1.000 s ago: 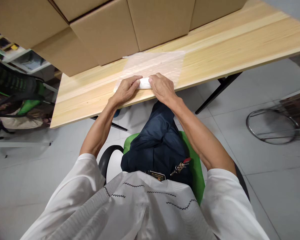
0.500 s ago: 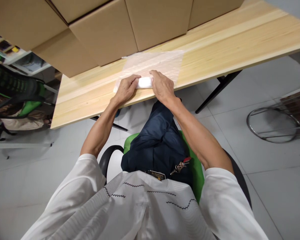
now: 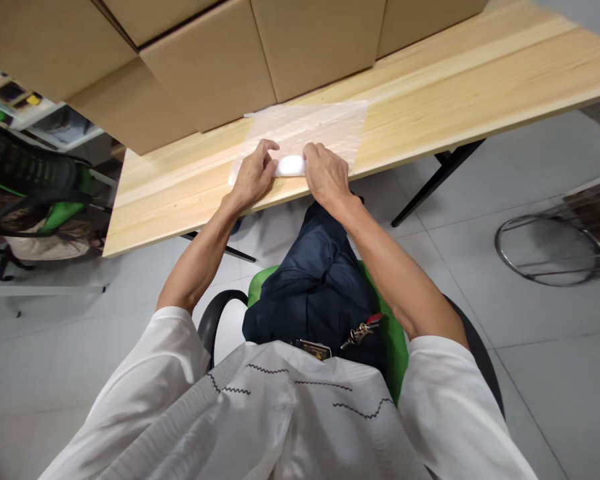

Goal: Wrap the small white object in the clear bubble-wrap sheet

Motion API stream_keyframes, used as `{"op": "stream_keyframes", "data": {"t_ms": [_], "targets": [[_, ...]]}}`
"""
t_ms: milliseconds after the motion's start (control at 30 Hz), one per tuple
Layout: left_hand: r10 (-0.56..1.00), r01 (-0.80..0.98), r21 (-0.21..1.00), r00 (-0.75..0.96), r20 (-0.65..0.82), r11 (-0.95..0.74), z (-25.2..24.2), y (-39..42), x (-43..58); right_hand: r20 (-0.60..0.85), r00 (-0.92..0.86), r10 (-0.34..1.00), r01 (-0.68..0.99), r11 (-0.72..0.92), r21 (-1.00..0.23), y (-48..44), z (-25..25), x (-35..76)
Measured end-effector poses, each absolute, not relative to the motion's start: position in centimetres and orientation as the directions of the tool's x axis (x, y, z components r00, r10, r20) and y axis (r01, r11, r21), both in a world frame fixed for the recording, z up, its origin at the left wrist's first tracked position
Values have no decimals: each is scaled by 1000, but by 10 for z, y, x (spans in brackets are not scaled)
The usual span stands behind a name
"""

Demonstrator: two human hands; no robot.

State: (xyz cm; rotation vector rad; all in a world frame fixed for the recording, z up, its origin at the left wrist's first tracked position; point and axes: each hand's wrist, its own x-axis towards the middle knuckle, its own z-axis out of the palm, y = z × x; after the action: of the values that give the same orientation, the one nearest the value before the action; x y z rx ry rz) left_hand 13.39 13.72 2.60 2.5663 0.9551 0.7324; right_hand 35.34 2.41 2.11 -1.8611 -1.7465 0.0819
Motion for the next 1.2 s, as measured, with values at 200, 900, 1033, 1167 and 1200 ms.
{"op": "stream_keyframes", "data": {"t_ms": [200, 900, 1033, 1167, 1200], "targets": [[636, 504, 393, 671, 383, -769, 27, 132, 137, 350, 116, 930, 895, 55, -442, 20, 18, 357], [611, 561, 268, 774, 166, -783, 42, 91, 105, 350, -243, 905, 874, 361, -326, -10, 19, 387], [614, 582, 215, 778, 131, -784, 40, 85, 104, 335, -271, 902, 861, 383, -334, -9, 17, 392], [595, 571, 180, 792, 136, -801, 38, 84, 101, 322, -278, 905, 853, 387, -351, -10, 18, 395], [593, 568, 184, 793, 141, -802, 38, 84, 100, 321, -276, 906, 850, 386, -359, -10, 18, 396]]}}
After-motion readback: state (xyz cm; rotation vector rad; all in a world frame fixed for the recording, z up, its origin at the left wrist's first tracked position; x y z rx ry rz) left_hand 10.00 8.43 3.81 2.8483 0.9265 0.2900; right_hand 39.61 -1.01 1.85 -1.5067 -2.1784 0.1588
